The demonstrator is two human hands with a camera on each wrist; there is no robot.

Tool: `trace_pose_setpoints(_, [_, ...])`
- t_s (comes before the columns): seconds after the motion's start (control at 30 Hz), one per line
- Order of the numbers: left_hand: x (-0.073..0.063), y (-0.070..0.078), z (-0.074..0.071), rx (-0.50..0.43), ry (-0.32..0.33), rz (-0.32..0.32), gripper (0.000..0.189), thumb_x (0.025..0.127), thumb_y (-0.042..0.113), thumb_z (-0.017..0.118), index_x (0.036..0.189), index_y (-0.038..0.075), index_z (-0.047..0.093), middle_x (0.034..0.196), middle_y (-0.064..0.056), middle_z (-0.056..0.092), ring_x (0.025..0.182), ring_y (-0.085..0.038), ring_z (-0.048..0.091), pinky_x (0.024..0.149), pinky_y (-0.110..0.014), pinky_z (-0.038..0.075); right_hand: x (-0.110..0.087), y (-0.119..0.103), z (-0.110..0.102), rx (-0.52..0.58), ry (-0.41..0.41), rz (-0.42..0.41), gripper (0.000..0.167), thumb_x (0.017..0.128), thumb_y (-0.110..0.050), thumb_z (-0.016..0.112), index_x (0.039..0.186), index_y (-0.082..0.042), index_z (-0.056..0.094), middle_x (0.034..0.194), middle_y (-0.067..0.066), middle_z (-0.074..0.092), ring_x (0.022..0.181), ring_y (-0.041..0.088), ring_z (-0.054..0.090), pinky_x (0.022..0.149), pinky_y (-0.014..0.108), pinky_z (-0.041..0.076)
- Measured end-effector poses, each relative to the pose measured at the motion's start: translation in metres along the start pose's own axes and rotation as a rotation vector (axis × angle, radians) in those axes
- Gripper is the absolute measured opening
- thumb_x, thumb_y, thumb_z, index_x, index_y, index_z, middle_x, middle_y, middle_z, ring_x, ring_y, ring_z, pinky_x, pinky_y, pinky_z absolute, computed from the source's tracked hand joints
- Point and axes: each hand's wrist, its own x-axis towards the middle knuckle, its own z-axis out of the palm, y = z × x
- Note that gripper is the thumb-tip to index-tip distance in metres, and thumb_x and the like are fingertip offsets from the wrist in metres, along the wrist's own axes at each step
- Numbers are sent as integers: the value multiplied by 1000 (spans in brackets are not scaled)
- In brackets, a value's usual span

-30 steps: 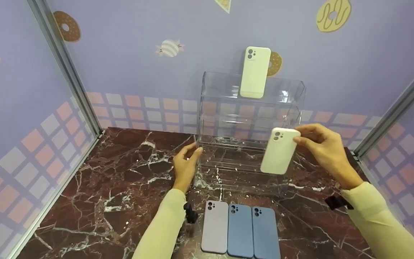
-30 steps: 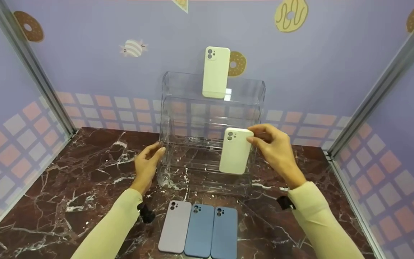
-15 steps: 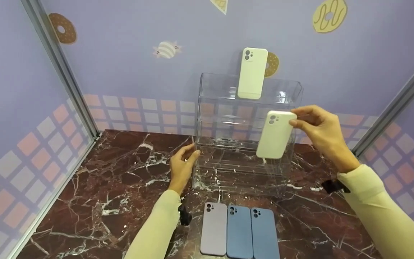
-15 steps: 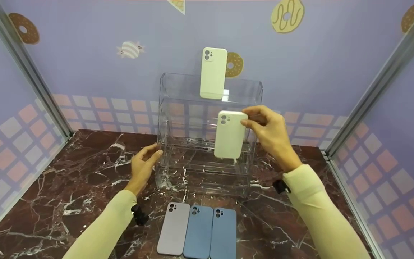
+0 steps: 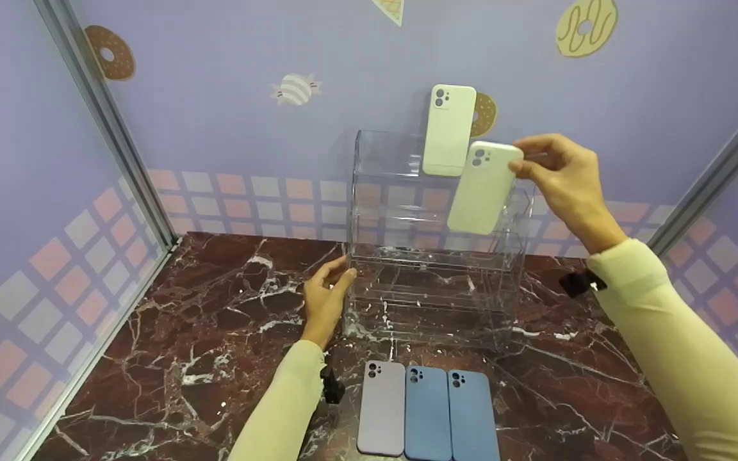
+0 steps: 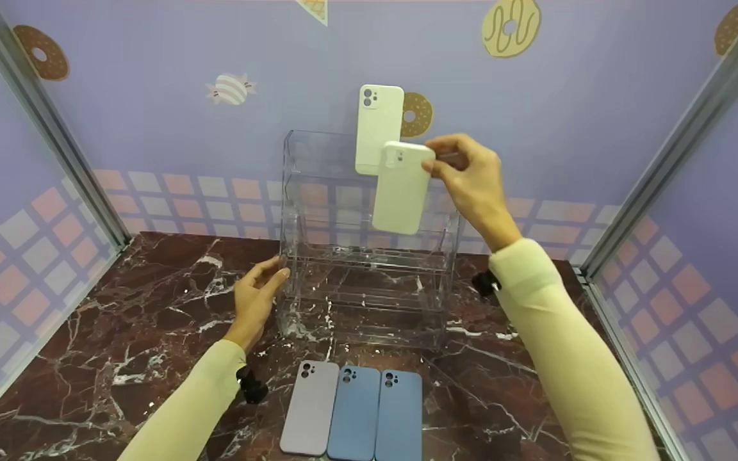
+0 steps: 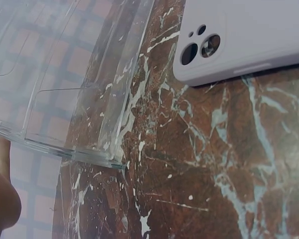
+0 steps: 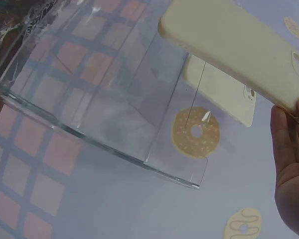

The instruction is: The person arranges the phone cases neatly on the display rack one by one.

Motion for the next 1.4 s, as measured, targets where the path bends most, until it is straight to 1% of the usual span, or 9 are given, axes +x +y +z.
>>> trace_pose_setpoints(0.1, [1,0,0,5,-1,-5,33,95,0,78,127,-6,72,110,-18,77,96,-15,71,84,-23,56,13,-1,5,23,18,12,24,90,10,79,114,6,75,105,9,77,94,17,76,83,28,61])
trace_pose_setpoints(0.3, [3,2,-1,14,-13,-19,33,95,0,77,127,-5,72,115,-25,74,98,-17,71,84,-24,56,37,-3,16,148,34,50,25,88,15,78,111,5,76,104,14,74,94,21,76,83,30,61])
trace_pose_setpoints(0.47, [3,2,-2,20,-1,-17,32,96,2,77,127,-3,73,116,-29,73,98,-18,71,83,-23,56,53,-1,24,101,34,80,25,89,13,79,112,3,77,105,13,73,94,21,75,85,30,61])
trace_pose_setpoints(0.6, [2,1,-2,20,4,-22,33,96,2,77,128,-3,73,115,-26,74,97,-17,71,82,-23,56,62,4,30,61,39,90,25,90,13,78,113,4,76,104,12,72,95,20,75,85,30,61])
trace_pose_setpoints(0.67, [1,2,-2,17,4,-28,33,96,2,77,128,-3,73,115,-25,75,97,-16,71,82,-23,56,66,8,32,60,41,102,25,90,13,77,114,4,76,104,11,72,95,21,74,85,30,61])
trace_pose_setpoints(0.93, [0,2,-1,8,6,-24,34,96,1,76,128,-7,71,118,-29,72,96,-16,70,82,-22,54,75,23,40,103,43,141,25,90,15,76,112,4,76,101,11,71,96,22,72,84,30,61])
trace_pose_setpoints(1.13, [0,0,1,7,17,-15,33,95,1,77,127,-7,72,116,-23,74,98,-18,71,84,-23,56,75,34,42,68,39,174,25,91,12,76,114,3,76,101,10,70,97,22,72,85,29,61])
trace_pose_setpoints(1.27, [-1,0,1,11,21,-11,33,95,2,77,127,-6,72,115,-19,75,98,-18,71,84,-23,56,73,39,45,63,35,174,26,92,11,77,117,5,75,101,9,71,96,21,72,85,29,61])
trace_pose_setpoints(1.4, [-2,0,1,0,24,-10,33,95,2,77,127,-6,72,116,-21,75,98,-17,72,83,-22,56,71,43,49,58,28,164,26,92,11,77,118,7,75,100,9,71,94,20,73,85,30,61])
